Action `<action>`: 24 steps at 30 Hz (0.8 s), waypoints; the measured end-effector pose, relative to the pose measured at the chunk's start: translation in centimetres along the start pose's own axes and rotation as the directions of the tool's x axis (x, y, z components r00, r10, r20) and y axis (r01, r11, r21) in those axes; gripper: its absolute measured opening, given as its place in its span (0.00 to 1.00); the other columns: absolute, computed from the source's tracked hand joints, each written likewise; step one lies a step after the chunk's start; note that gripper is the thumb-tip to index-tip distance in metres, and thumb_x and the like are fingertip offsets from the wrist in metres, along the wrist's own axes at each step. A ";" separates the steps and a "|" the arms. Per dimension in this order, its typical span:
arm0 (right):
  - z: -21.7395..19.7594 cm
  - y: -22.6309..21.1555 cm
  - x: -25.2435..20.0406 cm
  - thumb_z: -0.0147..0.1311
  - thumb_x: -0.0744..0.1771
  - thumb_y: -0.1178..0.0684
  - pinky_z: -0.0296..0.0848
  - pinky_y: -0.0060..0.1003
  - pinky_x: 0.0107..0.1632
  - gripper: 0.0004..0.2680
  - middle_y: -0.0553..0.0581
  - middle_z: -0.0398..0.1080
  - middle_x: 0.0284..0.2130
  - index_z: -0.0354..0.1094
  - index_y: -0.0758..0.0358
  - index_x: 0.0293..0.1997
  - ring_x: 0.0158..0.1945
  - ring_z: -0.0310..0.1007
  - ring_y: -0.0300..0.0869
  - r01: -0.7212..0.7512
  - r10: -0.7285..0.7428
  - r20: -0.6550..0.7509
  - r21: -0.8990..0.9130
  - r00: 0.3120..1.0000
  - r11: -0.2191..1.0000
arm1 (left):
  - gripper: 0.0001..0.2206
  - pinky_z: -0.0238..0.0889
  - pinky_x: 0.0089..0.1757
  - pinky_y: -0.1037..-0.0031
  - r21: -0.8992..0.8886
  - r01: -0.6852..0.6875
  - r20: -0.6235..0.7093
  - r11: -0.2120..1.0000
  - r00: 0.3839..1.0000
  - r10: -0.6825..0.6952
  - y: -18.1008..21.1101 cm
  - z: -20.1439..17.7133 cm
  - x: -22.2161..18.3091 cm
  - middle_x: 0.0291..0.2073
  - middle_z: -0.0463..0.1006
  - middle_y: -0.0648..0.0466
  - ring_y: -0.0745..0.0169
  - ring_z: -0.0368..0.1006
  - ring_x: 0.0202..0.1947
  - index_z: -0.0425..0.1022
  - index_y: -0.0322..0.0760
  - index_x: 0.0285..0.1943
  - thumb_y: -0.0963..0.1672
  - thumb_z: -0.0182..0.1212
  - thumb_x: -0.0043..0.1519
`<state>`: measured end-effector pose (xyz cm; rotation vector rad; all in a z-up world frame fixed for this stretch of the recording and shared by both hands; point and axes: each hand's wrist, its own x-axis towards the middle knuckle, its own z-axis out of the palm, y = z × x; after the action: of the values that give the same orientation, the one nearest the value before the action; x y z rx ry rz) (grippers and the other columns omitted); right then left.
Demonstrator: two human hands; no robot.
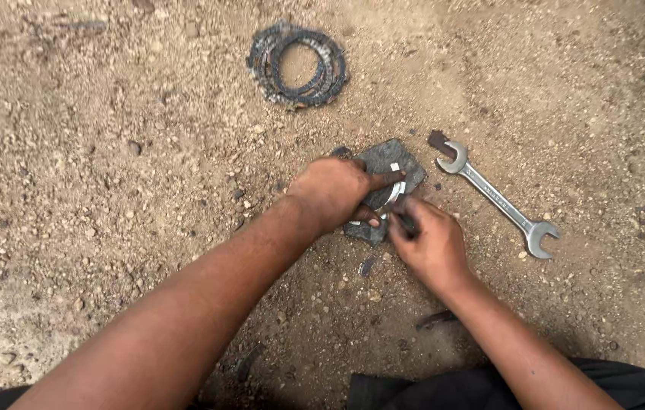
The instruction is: The person manipulates motorcycle clutch plates and a metal component using a wrench and their hands on the ground.
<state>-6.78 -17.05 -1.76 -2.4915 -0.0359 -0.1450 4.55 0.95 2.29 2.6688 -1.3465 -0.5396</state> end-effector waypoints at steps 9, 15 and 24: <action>1.2 1.7 -0.1 0.59 0.67 0.54 0.84 0.34 0.41 0.04 0.56 0.79 0.35 0.73 0.61 0.40 0.35 0.81 0.40 0.027 -0.026 0.011 -0.129 1.000 0.991 | 0.36 0.76 0.44 0.66 -0.006 0.033 0.036 0.999 0.999 -0.033 0.5 0.0 0.1 0.43 0.77 0.51 0.60 0.79 0.42 0.57 0.68 0.76 0.58 0.60 0.54; 0.3 0.8 0.2 0.59 0.66 0.54 0.82 0.39 0.36 0.07 0.55 0.79 0.35 0.73 0.58 0.47 0.30 0.81 0.42 -0.253 0.266 0.082 -0.139 0.960 0.957 | 0.37 0.77 0.39 0.66 0.002 0.026 0.006 1.000 1.000 -0.026 0.7 0.3 0.3 0.37 0.79 0.53 0.59 0.78 0.40 0.59 0.66 0.75 0.58 0.61 0.52; 1.1 0.6 -0.3 0.63 0.64 0.54 0.77 0.43 0.39 0.08 0.63 0.79 0.33 0.75 0.64 0.44 0.36 0.81 0.50 -0.087 0.083 -0.083 -0.058 0.993 0.994 | 0.29 0.76 0.43 0.63 -0.023 0.040 -0.013 0.999 0.999 -0.041 0.5 0.5 0.6 0.42 0.83 0.55 0.58 0.80 0.42 0.68 0.63 0.67 0.56 0.66 0.54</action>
<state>-6.89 -16.86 -3.05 -2.5410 0.1097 -0.2133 4.29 0.20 1.81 2.6815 -1.2774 -0.5370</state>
